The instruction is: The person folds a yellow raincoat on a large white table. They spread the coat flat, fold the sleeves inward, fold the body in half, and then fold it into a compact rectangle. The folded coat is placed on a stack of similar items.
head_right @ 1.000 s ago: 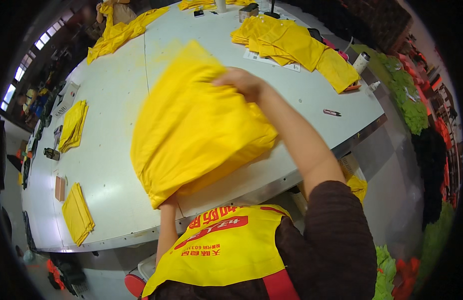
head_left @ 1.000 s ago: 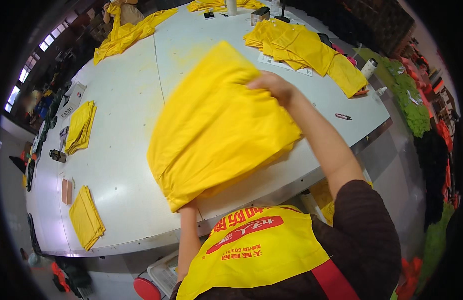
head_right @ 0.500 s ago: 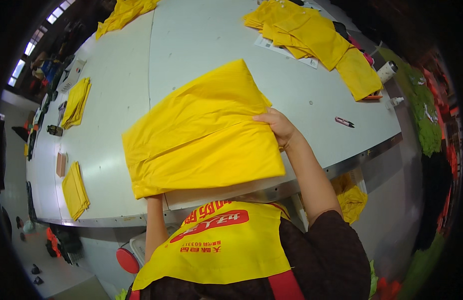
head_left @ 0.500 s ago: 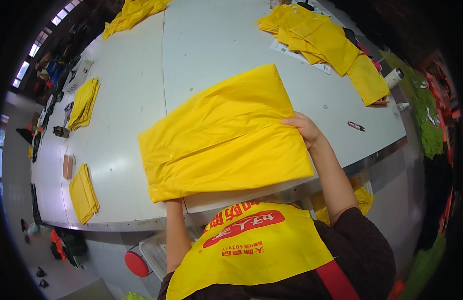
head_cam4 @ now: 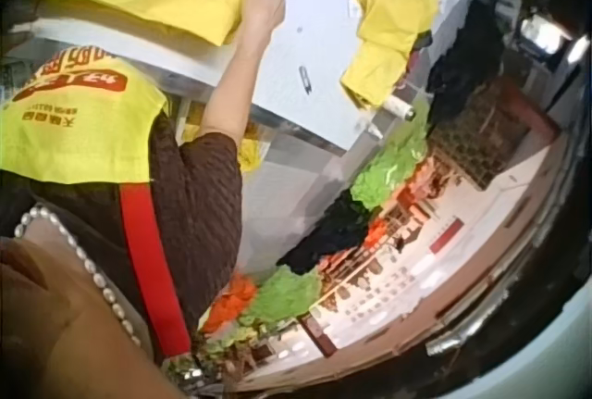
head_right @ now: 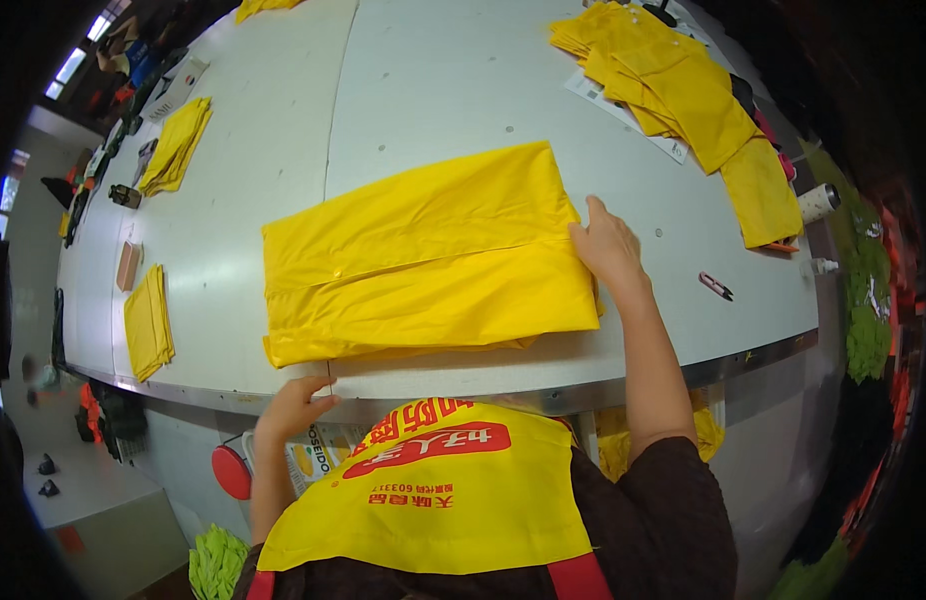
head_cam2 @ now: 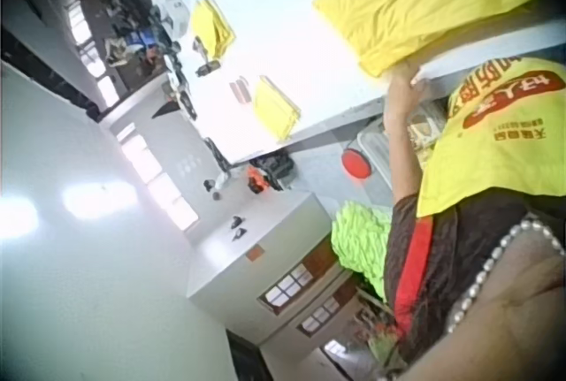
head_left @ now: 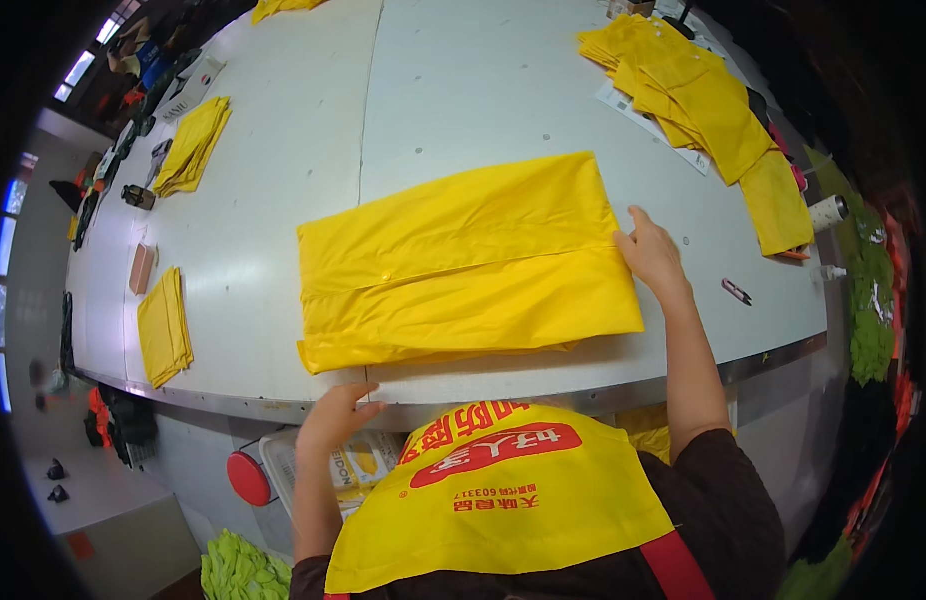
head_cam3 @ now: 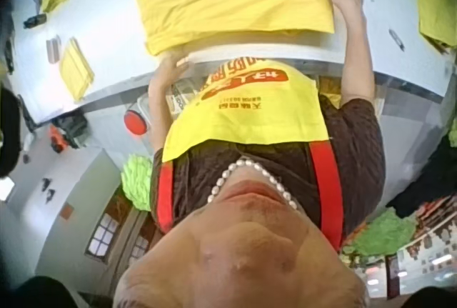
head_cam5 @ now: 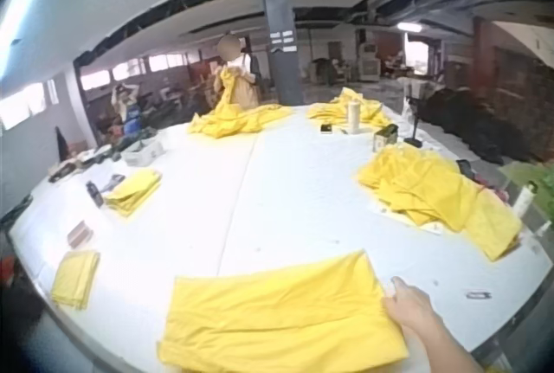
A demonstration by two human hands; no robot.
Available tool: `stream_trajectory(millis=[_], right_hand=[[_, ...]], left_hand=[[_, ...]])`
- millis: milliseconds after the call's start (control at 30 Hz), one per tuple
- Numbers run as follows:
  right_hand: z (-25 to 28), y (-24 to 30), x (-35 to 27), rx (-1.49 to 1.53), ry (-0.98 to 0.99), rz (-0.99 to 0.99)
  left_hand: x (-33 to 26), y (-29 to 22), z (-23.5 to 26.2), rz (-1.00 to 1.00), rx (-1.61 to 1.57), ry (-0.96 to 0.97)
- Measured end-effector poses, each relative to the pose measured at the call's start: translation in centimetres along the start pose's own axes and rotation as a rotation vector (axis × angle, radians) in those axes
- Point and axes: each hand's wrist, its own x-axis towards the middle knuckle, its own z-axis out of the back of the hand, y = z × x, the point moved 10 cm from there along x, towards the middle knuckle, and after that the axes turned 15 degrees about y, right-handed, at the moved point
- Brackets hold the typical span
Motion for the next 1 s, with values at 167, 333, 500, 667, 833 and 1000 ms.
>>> stream_trajectory(millis=[167,333,500,667,833,1000], right_hand=[[-2.6,13.3,-2.3,-0.564,-0.479,0.506],[-11.0,11.8,3.6,-0.725,-0.148,0.268],[-12.4,6.5,5.1,-0.581,-0.245,0.285],[-12.9,7.0,6.3,-0.526,-0.222,0.287],[-11.5,6.6,4.7,-0.668,-0.088,0.103],[-11.6,4.0,5.6,-0.691,-0.290,0.192]], left_hand=[[0.3,-8.9,12.6,-0.290,0.373,-0.865],[10.3,-8.5,10.8,-0.117,0.635,-0.852],[13.1,-6.9,7.3,-0.094,0.546,-0.801],[14.9,-4.6,7.6,-0.063,0.427,-0.767],[12.1,-2.3,9.6,0.108,0.518,-0.729],[12.0,0.7,9.5,0.213,0.592,-0.805]])
